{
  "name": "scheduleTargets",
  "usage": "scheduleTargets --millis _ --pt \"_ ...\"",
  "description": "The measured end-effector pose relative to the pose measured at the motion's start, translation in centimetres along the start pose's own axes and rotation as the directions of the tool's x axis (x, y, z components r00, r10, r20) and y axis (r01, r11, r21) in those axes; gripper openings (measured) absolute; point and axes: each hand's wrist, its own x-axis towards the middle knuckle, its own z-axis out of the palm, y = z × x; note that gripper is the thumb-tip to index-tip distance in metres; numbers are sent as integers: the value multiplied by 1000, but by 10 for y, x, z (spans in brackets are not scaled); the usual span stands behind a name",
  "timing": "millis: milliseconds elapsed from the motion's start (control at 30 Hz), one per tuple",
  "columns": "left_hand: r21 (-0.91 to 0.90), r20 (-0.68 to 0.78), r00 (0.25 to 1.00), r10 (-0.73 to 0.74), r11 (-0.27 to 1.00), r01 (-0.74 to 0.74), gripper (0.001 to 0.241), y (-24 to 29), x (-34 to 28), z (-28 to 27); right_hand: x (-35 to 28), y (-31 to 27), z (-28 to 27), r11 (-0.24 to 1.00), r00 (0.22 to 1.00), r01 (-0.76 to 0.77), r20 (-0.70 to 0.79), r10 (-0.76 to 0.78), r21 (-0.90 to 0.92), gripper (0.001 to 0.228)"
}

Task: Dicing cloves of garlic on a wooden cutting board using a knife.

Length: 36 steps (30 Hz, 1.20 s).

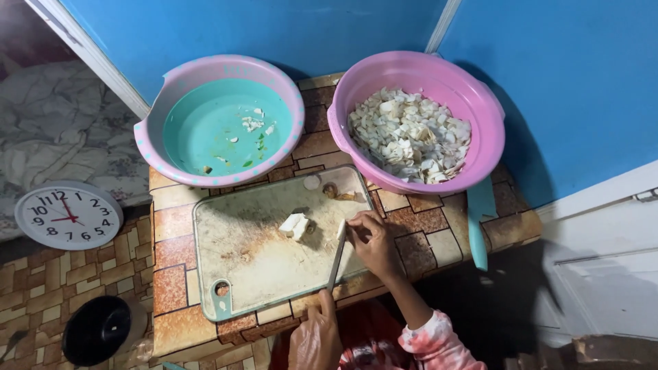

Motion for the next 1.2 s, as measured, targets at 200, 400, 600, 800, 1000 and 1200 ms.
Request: scheduleTargets --millis 200,400,600,800,1000,1200 --pt "325 -494 863 111 944 65 29 -5 11 39 3 -13 -4 998 1000 7 31 -5 -66 13" --pt "363 -427 895 132 931 36 21 -2 17 22 0 -6 0 994 1000 -1 16 2 -107 13" --pt "298 -201 973 115 953 -51 30 5 8 -8 1 -7 -1 988 1000 12 15 -10 -151 10" --pt "280 -247 963 112 959 -40 36 4 24 2 0 -8 -2 989 999 41 -10 -43 -143 9" --pt "255 -303 934 190 960 -112 50 3 45 1 -5 5 0 981 996 82 -30 -89 -176 4" --pt "-12 -256 948 190 980 -199 23 -3 8 -11 -4 1 2 982 998 44 -37 -52 -183 10"
